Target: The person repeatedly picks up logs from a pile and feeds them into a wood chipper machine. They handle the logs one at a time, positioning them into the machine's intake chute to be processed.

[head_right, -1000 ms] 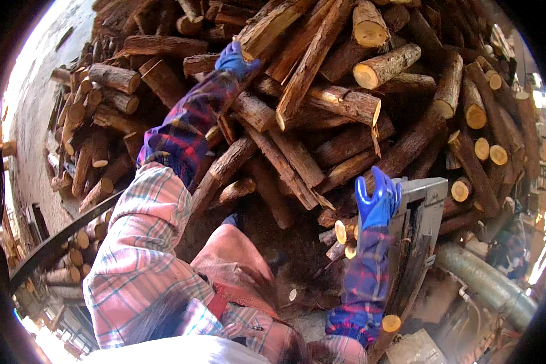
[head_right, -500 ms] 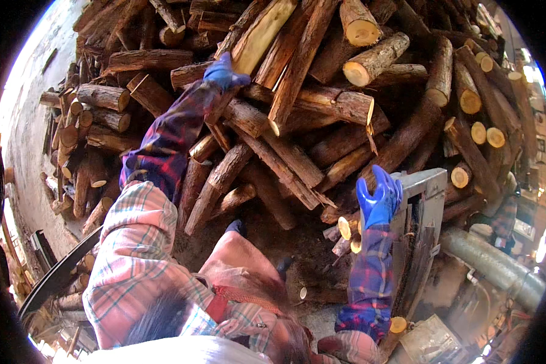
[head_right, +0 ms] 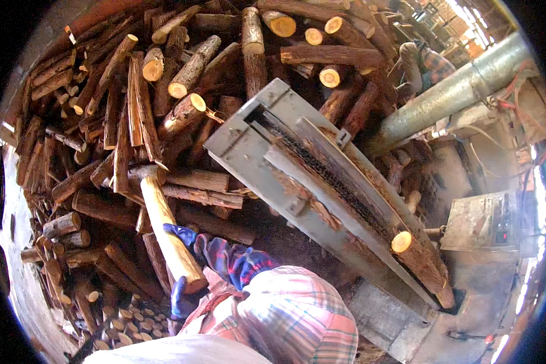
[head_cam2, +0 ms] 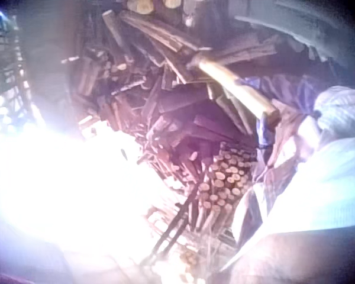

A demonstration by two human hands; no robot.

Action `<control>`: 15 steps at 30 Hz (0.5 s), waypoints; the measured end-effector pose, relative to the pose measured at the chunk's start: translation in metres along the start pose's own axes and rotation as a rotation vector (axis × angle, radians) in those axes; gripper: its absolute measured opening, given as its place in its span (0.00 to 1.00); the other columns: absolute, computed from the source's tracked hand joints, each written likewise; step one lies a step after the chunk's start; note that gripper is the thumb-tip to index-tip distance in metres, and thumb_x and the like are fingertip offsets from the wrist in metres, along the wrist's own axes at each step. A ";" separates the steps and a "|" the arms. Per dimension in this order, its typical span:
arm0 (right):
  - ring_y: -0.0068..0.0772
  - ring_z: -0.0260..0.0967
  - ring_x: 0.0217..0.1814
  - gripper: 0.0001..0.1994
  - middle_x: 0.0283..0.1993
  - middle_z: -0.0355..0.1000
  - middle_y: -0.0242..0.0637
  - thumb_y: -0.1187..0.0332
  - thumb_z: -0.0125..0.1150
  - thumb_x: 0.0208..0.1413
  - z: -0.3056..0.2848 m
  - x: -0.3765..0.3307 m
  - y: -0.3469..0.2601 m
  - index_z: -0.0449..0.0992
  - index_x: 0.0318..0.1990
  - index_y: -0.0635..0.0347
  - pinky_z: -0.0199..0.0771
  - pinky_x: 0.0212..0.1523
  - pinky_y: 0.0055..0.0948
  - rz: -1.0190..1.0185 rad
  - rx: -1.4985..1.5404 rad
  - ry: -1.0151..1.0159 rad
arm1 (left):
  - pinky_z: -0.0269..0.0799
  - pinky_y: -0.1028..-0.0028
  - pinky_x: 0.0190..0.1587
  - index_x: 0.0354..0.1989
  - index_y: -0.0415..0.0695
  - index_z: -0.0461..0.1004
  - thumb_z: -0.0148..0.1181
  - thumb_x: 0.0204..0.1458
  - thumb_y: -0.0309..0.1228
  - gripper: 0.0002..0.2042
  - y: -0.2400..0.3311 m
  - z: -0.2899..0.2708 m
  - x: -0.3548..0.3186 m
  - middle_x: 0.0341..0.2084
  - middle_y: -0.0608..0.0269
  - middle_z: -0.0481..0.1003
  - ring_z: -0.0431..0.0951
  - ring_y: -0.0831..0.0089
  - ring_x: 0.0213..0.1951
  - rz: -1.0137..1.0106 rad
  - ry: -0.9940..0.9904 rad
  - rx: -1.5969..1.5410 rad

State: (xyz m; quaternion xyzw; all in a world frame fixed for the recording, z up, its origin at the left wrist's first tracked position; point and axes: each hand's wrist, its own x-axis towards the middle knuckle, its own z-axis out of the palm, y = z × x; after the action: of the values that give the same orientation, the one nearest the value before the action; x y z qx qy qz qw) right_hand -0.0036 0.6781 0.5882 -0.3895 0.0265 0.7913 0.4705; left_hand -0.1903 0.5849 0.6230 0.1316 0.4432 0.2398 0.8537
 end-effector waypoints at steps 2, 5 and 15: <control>0.28 0.73 0.31 0.26 0.35 0.77 0.38 0.49 0.65 0.48 -0.026 -0.043 0.012 0.75 0.47 0.62 0.75 0.39 0.28 -0.078 -0.008 -0.127 | 0.75 0.64 0.43 0.59 0.38 0.58 0.57 0.50 0.39 0.30 -0.045 0.017 -0.025 0.49 0.54 0.69 0.74 0.60 0.45 -0.018 -0.138 0.063; 0.28 0.72 0.42 0.31 0.41 0.75 0.40 0.48 0.66 0.46 -0.037 -0.098 -0.002 0.72 0.48 0.67 0.71 0.48 0.28 -0.366 -0.028 -0.318 | 0.60 0.64 0.59 0.62 0.35 0.53 0.63 0.48 0.38 0.36 -0.088 0.050 -0.034 0.55 0.53 0.64 0.66 0.63 0.55 0.224 -0.324 0.393; 0.34 0.60 0.61 0.42 0.60 0.62 0.42 0.55 0.70 0.44 -0.150 -0.501 -0.088 0.54 0.64 0.61 0.59 0.62 0.33 -1.198 -1.218 0.327 | 0.68 0.73 0.50 0.59 0.36 0.59 0.61 0.52 0.38 0.29 -0.123 0.165 -0.054 0.45 0.58 0.72 0.72 0.72 0.46 0.213 -0.443 0.792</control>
State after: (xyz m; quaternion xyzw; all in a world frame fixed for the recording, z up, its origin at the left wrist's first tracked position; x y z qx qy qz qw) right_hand 0.2800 0.3029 0.8338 -0.6308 -0.5437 0.2210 0.5075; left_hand -0.0452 0.4495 0.7012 0.5401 0.2916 0.1045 0.7826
